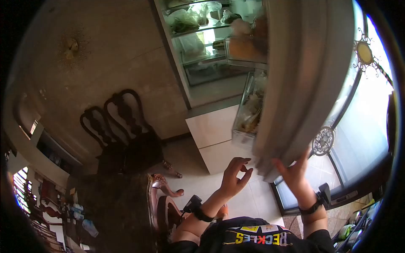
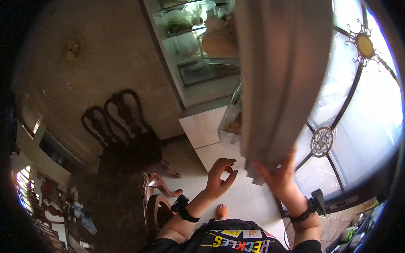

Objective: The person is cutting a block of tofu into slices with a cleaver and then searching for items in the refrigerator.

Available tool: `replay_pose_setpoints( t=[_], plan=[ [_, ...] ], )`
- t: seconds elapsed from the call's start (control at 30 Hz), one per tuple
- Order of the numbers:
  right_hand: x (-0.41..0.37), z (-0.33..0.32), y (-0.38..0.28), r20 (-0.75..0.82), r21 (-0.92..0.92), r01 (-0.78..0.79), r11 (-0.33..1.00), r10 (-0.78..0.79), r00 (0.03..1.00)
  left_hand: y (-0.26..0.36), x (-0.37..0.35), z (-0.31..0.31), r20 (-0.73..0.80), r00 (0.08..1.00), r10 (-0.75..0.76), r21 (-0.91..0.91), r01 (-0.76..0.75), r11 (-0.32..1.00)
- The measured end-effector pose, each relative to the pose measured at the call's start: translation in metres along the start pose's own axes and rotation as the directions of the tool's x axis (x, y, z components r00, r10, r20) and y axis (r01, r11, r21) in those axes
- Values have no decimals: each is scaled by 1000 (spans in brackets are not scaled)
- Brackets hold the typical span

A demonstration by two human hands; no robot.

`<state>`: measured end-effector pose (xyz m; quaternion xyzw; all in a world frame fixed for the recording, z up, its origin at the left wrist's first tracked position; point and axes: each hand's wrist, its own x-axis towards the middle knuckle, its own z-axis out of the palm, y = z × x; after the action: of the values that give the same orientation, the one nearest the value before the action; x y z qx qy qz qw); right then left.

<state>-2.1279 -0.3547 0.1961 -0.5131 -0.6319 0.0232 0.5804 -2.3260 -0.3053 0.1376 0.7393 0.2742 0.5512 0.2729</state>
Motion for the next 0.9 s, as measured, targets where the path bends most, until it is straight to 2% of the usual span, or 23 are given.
replay_pose_setpoints(
  t=[0.03,0.1,0.17,0.23,0.43,0.5,0.57,0.63,0.67,0.7,0.77,0.83,0.87,0.9],
  plan=[
    [-7,-13,10,-112,-14,-21,1000,19,993,-1,-3,4,22,997,-72,-6,72,997],
    [-7,-50,24,-240,-111,-84,990,55,969,-6,-7,10,42,996,-77,43,75,996],
    [-2,-86,27,-263,-115,-157,981,122,957,-18,-15,16,33,970,-242,-69,243,967],
    [0,-109,31,-257,49,-181,982,187,948,-27,-16,19,21,971,-237,-83,238,968],
    [-3,-156,74,-324,28,-77,997,82,942,-46,-16,26,108,929,-355,-152,368,917],
    [-3,-160,82,-392,29,-122,992,124,911,-51,-12,23,141,917,-374,-162,394,905],
    [-16,-173,109,-369,62,-137,989,150,917,-55,-1,19,166,905,-391,-173,417,892],
    [-16,-175,118,-491,-88,-193,977,126,862,-60,12,12,174,894,-412,-185,441,878],
    [-8,-174,96,-520,-454,-333,827,57,852,-67,18,8,176,897,-406,-187,435,880],
    [0,-168,73,-420,-771,-257,582,-161,893,-76,24,3,144,902,-407,-187,429,884],
    [17,-147,27,-475,-793,-261,551,-290,831,-93,41,-6,117,909,-400,-193,416,889],
    [26,-123,-6,-462,-789,-203,580,-342,819,-113,60,-17,89,920,-382,-179,392,902],
    [25,-103,-14,-505,-694,-175,699,-298,810,-122,68,-23,97,921,-377,-179,388,904],
    [30,-81,-30,-421,-768,-153,622,-310,852,-131,78,-27,98,919,-382,-202,394,897]
  ],
)
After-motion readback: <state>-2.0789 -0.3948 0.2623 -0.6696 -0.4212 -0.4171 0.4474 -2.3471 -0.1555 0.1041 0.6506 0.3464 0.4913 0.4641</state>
